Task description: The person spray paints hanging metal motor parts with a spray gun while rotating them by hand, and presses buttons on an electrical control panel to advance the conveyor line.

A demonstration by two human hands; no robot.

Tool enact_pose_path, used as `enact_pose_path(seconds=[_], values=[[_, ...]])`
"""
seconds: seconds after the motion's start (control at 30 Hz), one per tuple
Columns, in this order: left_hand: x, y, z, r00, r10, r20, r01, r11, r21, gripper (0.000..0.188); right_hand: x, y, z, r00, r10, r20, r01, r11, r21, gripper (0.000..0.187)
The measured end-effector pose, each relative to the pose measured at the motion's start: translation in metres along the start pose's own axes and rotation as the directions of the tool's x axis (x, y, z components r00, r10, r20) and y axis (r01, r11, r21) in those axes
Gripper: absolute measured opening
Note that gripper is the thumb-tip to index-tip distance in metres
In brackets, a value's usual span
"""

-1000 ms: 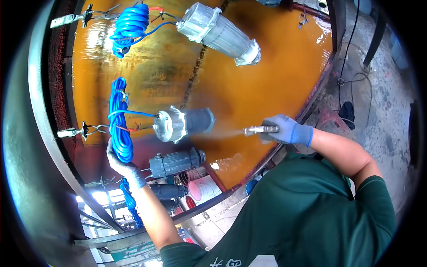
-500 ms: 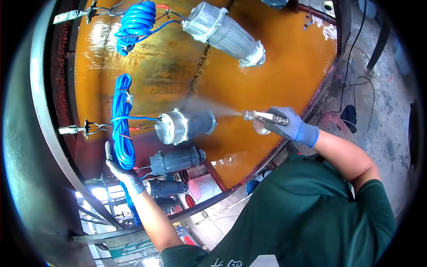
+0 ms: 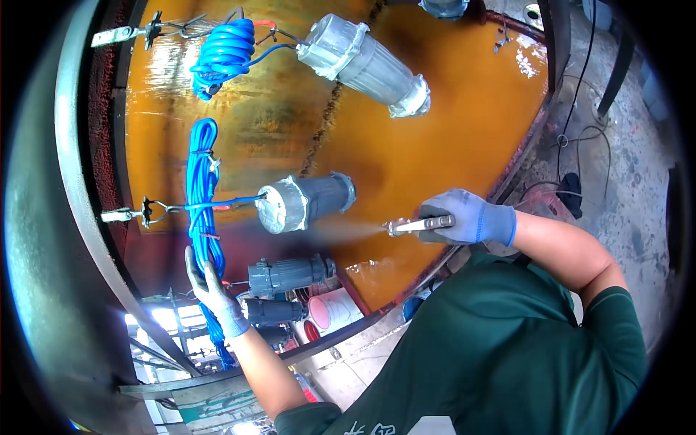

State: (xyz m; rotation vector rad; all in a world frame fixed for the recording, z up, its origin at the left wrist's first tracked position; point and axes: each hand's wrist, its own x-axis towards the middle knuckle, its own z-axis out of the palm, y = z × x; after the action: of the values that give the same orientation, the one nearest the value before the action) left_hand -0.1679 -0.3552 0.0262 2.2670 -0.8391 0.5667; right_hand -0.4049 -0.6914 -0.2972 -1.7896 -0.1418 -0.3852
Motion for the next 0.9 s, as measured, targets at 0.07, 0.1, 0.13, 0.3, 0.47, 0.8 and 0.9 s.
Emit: enact_pose_path(seconds=[0.07,0.1,0.13,0.3,0.47,0.8,0.9], values=[[-0.001,-0.003,-0.001,0.999,-0.016,-0.029,0.016,1.000,0.000,0.061,0.000,-0.003,-0.003,0.992,0.088,-0.095,-0.072,0.984,0.161,0.016],[-0.002,-0.002,0.001,0.998,-0.039,-0.044,0.039,0.999,0.001,0.060,0.001,-0.004,-0.003,0.966,0.191,-0.175,-0.127,0.938,0.322,0.015],[-0.003,-0.004,0.002,0.998,-0.041,-0.043,0.041,0.999,0.000,0.060,0.002,-0.003,-0.002,0.941,0.212,-0.262,-0.103,0.921,0.375,0.013],[-0.006,-0.018,-0.008,0.995,-0.059,-0.076,0.056,0.998,-0.042,0.055,-0.004,0.000,-0.006,0.989,0.142,-0.038,-0.134,0.977,0.166,0.016],[-0.002,-0.045,-0.021,0.992,-0.007,-0.125,0.010,1.000,0.022,0.052,-0.003,-0.003,-0.008,0.968,0.249,0.024,-0.250,0.963,0.099,0.023],[0.000,-0.071,-0.026,0.961,-0.135,-0.242,0.157,0.985,0.074,0.045,-0.005,0.007,0.003,0.949,0.297,-0.109,-0.258,0.925,0.278,0.020],[0.002,-0.074,-0.023,0.955,-0.135,-0.263,0.168,0.980,0.105,0.045,-0.007,0.011,0.001,0.957,0.267,-0.110,-0.228,0.933,0.278,0.018]])
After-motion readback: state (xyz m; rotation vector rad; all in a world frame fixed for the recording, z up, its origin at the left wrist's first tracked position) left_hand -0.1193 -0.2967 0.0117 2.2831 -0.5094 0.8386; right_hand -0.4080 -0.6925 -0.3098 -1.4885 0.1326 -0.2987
